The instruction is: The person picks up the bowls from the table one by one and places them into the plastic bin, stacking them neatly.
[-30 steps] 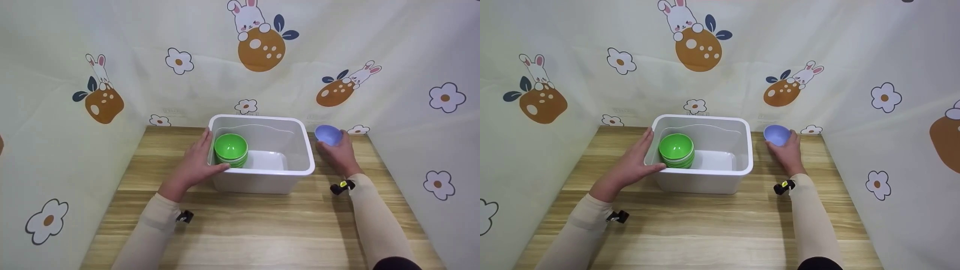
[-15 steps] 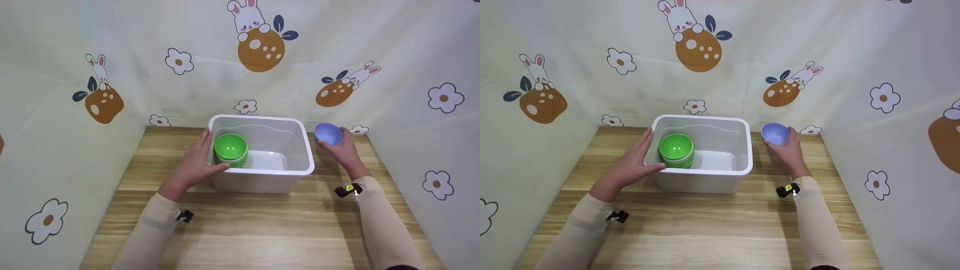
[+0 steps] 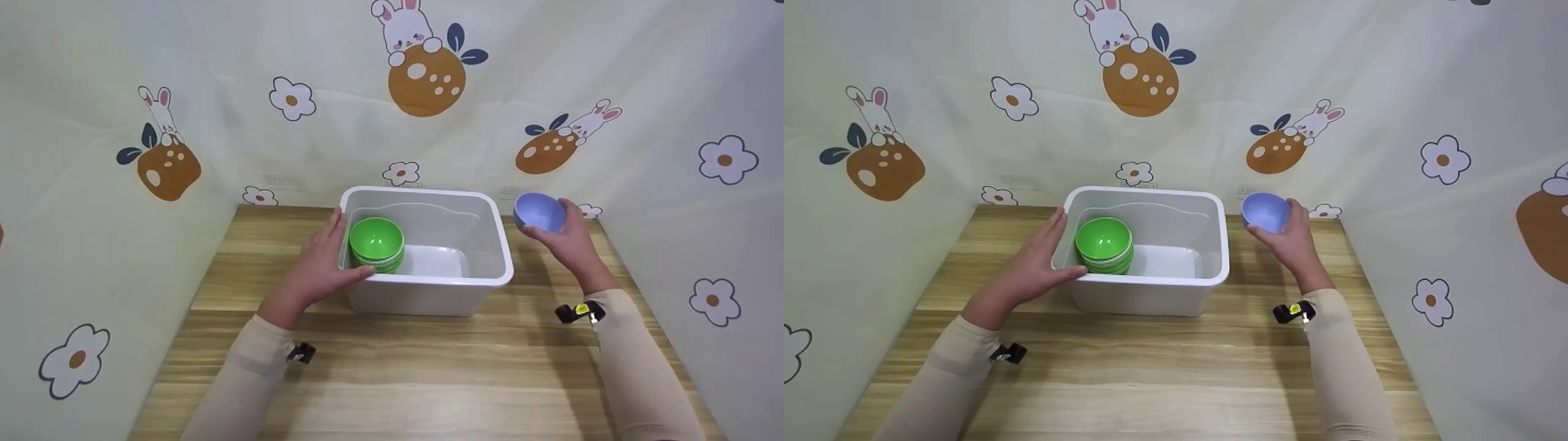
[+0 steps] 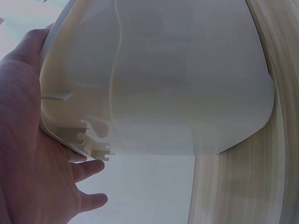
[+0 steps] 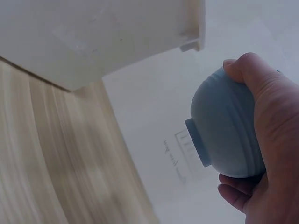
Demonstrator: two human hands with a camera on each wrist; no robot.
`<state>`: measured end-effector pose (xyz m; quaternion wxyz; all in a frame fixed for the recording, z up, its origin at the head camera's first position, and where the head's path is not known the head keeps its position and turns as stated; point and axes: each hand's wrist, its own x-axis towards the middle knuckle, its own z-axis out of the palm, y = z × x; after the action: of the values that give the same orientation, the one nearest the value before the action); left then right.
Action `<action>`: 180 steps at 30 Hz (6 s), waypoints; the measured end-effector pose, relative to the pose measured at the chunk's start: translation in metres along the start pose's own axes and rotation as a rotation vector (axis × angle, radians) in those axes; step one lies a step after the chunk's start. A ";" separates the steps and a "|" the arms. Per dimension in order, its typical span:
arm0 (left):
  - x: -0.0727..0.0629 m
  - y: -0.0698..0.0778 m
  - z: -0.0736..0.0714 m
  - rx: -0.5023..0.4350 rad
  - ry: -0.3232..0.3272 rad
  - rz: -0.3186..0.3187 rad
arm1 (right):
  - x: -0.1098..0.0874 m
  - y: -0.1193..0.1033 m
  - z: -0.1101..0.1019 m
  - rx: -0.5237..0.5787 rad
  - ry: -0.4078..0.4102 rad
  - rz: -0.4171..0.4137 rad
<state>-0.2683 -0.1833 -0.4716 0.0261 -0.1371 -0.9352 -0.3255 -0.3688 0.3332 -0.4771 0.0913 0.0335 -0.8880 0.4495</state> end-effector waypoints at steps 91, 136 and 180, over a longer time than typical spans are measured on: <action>-0.003 0.000 -0.001 -0.033 0.011 -0.010 | -0.010 -0.151 0.064 -0.045 -0.383 -0.227; -0.002 0.001 0.000 -0.028 0.004 -0.021 | 0.035 -0.196 0.126 -0.142 -0.731 -0.396; -0.003 0.001 0.000 -0.035 0.021 0.003 | 0.045 -0.187 0.182 -0.208 -0.849 -0.582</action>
<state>-0.2654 -0.1830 -0.4709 0.0341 -0.1353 -0.9289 -0.3432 -0.4109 0.0771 -0.4255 -0.1528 0.4489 -0.8406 0.2618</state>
